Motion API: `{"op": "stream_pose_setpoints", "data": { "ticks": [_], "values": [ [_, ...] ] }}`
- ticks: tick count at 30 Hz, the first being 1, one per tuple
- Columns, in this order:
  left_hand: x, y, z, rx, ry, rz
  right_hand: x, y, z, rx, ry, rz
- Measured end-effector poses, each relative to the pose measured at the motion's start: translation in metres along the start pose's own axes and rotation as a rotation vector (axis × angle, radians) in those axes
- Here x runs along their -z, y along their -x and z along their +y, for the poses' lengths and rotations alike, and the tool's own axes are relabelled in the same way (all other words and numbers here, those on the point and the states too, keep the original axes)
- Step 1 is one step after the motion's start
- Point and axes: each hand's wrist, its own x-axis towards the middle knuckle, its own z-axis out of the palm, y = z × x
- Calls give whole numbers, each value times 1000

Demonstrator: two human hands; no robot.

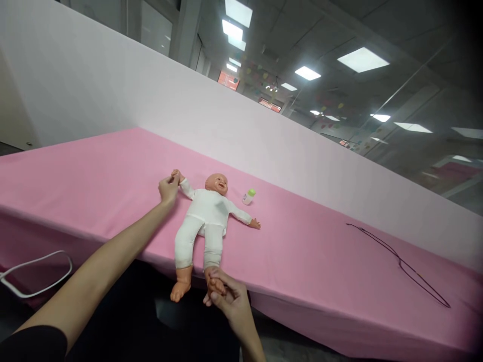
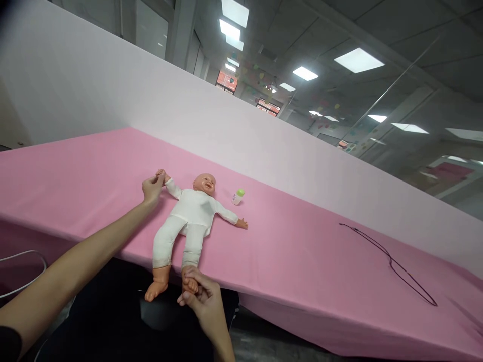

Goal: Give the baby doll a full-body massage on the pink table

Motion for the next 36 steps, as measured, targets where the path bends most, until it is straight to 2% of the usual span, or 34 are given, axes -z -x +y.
{"op": "stream_pose_setpoints", "data": {
  "ticks": [2, 4, 6, 8, 11, 13, 14, 16, 19, 22, 25, 27, 30, 33, 35, 36],
  "values": [
    [0, 2, 2, -53, 31, -42, 2, 1, 1, 2, -11, 29],
    [-1, 12, 9, -204, 69, -179, 5, -13, -13, 27, -10, 64],
    [-2, 28, 16, -377, 26, -346, 6, -41, -32, 69, 25, 125],
    [-2, 42, 20, -535, -109, -502, 5, -77, -44, 109, 80, 212],
    [0, 53, 20, -679, -289, -678, -2, -129, -40, 112, 67, 269],
    [0, 53, 18, -713, -330, -726, -7, -145, -33, 102, 46, 280],
    [0, 53, 17, -708, -331, -717, -10, -145, -32, 101, 41, 276],
    [-2, 50, 15, -652, -270, -631, -12, -128, -36, 107, 47, 248],
    [-6, 40, 10, -469, -73, -411, -8, -74, -43, 94, 92, 152],
    [-7, 22, 2, -216, 26, -150, 1, -18, -23, -17, 97, 11],
    [-6, 6, -4, -57, 43, 50, 6, 11, 10, 21, 40, 142],
    [-5, 4, -3, -85, 63, 50, 5, 9, 17, 42, 28, 219],
    [-5, 16, 4, -285, 75, -147, 2, -20, -8, 38, 58, 210],
    [-4, 35, 10, -541, -17, -495, -2, -70, -39, 94, 111, 236],
    [-2, 43, 11, -655, -125, -687, -4, -105, -46, 133, 122, 279],
    [-1, 46, 11, -681, -168, -741, -4, -119, -45, 131, 121, 287]
  ]
}}
